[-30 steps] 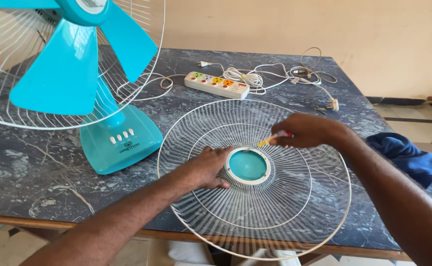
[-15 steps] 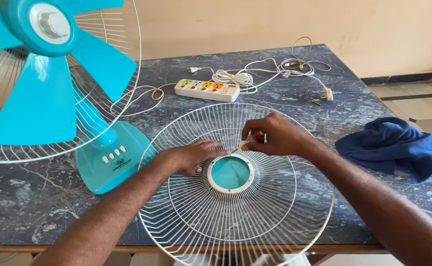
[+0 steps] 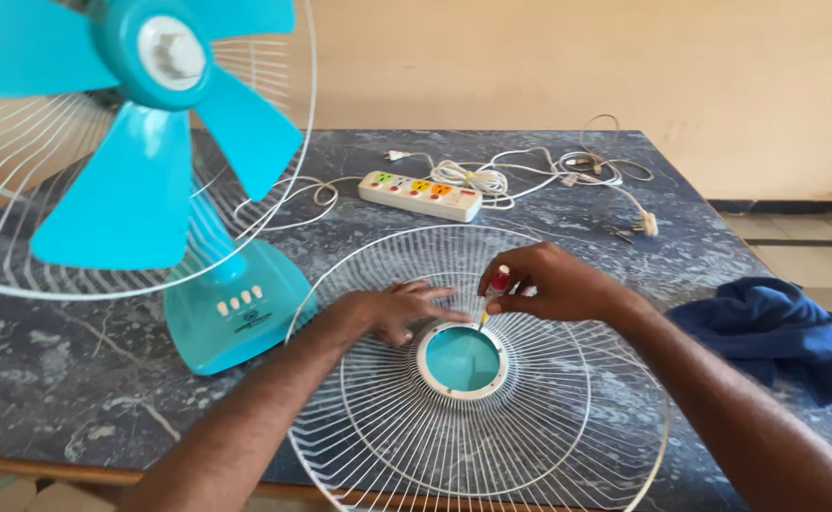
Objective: The person aligns a teal plastic hub onto the center of a white metal fan cage. They insert screws into the hub and use a screwdriver to tighten them, securing the hub to the cage. The person briefly wipes the hub with a blue cloth and continues tightening the screws.
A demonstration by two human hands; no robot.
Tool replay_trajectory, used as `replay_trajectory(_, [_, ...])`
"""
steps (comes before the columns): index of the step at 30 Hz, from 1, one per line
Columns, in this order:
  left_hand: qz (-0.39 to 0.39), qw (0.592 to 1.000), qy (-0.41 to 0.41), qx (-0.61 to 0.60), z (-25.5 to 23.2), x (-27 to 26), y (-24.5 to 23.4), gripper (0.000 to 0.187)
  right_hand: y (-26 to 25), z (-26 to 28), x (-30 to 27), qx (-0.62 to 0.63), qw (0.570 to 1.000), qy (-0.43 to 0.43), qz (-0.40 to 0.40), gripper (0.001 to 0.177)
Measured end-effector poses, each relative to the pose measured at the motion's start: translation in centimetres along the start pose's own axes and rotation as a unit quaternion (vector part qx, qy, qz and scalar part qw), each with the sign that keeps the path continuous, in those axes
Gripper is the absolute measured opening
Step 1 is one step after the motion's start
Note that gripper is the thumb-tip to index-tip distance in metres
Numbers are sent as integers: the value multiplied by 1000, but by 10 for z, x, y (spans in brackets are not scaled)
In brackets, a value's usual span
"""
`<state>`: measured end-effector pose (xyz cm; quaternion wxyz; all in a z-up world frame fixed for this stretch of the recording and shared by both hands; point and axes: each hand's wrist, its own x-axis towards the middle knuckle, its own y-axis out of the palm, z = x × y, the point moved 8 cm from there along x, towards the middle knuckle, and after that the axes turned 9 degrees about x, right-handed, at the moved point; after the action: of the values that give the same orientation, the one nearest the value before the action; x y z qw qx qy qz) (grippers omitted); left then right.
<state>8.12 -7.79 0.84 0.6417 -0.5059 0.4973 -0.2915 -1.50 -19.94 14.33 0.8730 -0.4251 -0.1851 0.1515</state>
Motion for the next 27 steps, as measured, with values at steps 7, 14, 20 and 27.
replay_trajectory(7, [-70,982,17,-175,6,-3,-5,100,17,6,33,-58,997,47,25,31])
replay_trajectory(14, [-91,977,-47,-185,32,-8,4,59,41,12,57,-46,998,-27,37,29])
replay_trajectory(20, [-110,969,13,-220,18,-11,-8,34,38,9,61,-52,998,-3,44,29])
replay_trajectory(27, [-115,967,-7,-226,12,-16,-10,24,40,7,64,-69,996,23,59,33])
